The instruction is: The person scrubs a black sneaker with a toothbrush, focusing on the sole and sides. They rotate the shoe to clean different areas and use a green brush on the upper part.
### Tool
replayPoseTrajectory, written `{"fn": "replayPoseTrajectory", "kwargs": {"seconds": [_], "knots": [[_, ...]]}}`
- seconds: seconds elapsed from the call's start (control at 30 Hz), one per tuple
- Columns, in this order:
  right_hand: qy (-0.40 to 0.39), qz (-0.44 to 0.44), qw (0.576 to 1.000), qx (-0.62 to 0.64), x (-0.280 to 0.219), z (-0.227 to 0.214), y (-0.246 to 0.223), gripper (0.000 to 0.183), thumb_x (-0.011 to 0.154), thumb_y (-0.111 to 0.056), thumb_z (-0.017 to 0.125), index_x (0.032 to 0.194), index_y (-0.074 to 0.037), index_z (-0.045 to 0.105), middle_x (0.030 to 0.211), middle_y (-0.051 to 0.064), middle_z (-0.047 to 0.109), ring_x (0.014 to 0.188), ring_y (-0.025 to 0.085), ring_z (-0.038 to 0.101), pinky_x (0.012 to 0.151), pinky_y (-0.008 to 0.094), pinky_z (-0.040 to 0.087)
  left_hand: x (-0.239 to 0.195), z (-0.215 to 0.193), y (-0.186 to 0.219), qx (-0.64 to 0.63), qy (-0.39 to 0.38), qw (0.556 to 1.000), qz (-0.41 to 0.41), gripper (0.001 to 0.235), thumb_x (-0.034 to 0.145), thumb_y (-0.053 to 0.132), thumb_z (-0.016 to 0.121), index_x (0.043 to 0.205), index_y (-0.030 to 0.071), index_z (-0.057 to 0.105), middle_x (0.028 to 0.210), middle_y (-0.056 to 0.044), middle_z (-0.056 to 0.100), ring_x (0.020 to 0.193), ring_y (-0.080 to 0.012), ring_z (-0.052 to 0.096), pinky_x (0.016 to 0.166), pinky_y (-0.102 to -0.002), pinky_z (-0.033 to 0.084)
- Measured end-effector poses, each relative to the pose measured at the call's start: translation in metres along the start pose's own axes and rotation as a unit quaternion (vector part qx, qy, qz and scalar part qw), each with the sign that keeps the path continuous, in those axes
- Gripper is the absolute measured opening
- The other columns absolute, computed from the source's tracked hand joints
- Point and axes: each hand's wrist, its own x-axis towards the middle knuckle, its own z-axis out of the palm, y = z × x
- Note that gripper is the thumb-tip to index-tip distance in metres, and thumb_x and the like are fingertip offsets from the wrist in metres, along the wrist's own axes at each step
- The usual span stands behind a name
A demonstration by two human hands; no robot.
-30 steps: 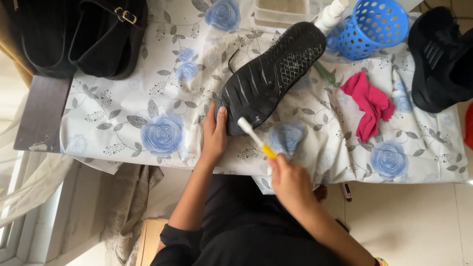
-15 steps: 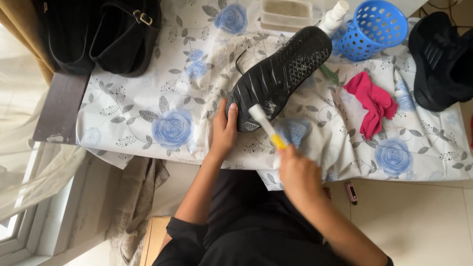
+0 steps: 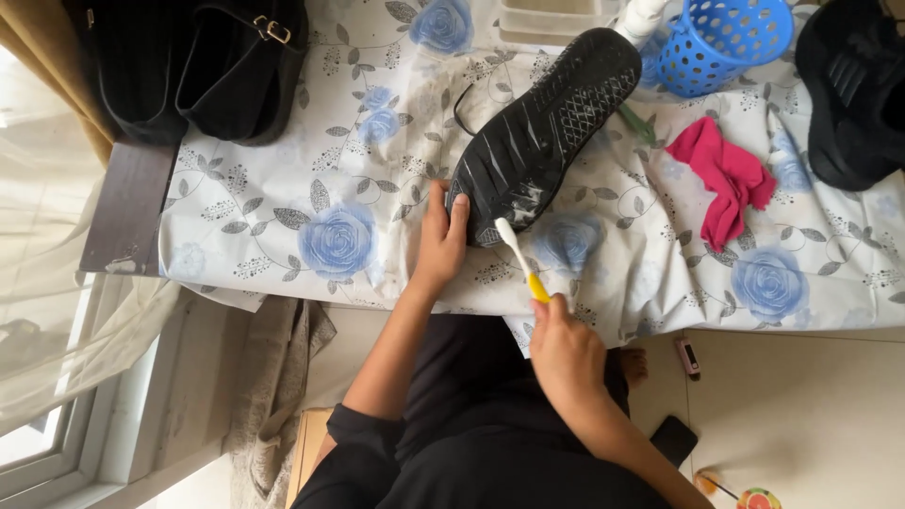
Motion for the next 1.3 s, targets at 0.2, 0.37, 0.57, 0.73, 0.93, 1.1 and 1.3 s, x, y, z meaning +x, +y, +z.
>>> {"fn": "replayPoseTrajectory", "kwargs": {"seconds": [0.2,0.37,0.57,0.73,0.93,1.1,1.3], "knots": [[-0.005,0.021,1.0,-0.012,0.002,0.009,0.002,0.033,0.096,-0.033,0.036,0.091,-0.007,0.056,0.042,0.008,0.053,0.043,0.026,0.06,0.043,0.034,0.049,0.005,-0.005,-0.005,-0.003,-0.033,0.999,0.016,0.017,0.092,0.027,0.04,0.1,0.012,0.045,0.065,-0.014,0.052,0.068,-0.0245,0.052,0.065,-0.04,0.042],[-0.026,0.013,0.999,-0.034,-0.013,0.014,-0.004,0.037,0.094,-0.038,0.037,0.088,-0.007,0.055,0.046,0.011,0.057,0.048,0.029,0.063,0.048,0.038,0.051,0.008,-0.005,-0.012,-0.049,-0.07,0.996,-0.028,0.015,0.087,0.025,0.046,0.094,0.013,0.05,0.056,-0.011,0.05,0.054,-0.0187,0.052,0.05,-0.031,0.043],[0.006,0.005,0.998,-0.059,0.004,0.021,-0.014,0.038,0.094,-0.041,0.037,0.091,-0.007,0.054,0.047,0.012,0.057,0.049,0.029,0.064,0.048,0.037,0.053,0.016,-0.004,-0.027,-0.092,-0.086,0.99,-0.062,0.011,0.085,0.022,0.049,0.092,0.014,0.054,0.048,-0.004,0.049,0.041,-0.0117,0.047,0.034,-0.022,0.04],[-0.046,0.033,0.997,-0.053,-0.009,0.018,-0.009,0.04,0.094,-0.042,0.035,0.09,-0.007,0.055,0.049,0.013,0.058,0.052,0.03,0.065,0.048,0.037,0.053,0.0,-0.008,0.015,-0.066,-0.071,0.994,-0.043,0.012,0.085,0.022,0.052,0.094,0.014,0.056,0.051,-0.003,0.051,0.049,-0.012,0.046,0.041,-0.024,0.039],[0.059,0.019,0.991,-0.117,0.022,0.02,-0.03,0.037,0.094,-0.042,0.034,0.084,-0.011,0.05,0.048,0.006,0.057,0.049,0.024,0.064,0.047,0.033,0.053,-0.003,-0.009,0.014,-0.035,-0.098,0.994,0.022,0.014,0.089,0.021,0.047,0.094,0.009,0.053,0.058,-0.015,0.055,0.06,-0.0206,0.052,0.057,-0.036,0.046],[0.1,-0.03,0.98,-0.167,-0.017,0.027,-0.001,0.028,0.092,-0.036,0.048,0.08,-0.01,0.052,0.039,0.0,0.047,0.033,0.018,0.052,0.028,0.03,0.038,-0.005,-0.01,0.013,-0.014,-0.115,0.993,0.0,0.024,0.091,0.034,0.04,0.083,0.012,0.041,0.067,0.003,0.04,0.062,-0.0085,0.037,0.057,-0.026,0.032],[0.044,-0.008,0.992,-0.122,0.025,-0.004,-0.047,0.039,0.095,-0.04,0.033,0.081,-0.008,0.051,0.048,0.008,0.057,0.048,0.025,0.064,0.044,0.035,0.052,-0.001,-0.011,-0.003,-0.018,-0.093,0.995,0.008,0.021,0.093,0.025,0.041,0.095,0.006,0.05,0.07,-0.016,0.055,0.075,-0.0227,0.054,0.073,-0.04,0.044]]}}
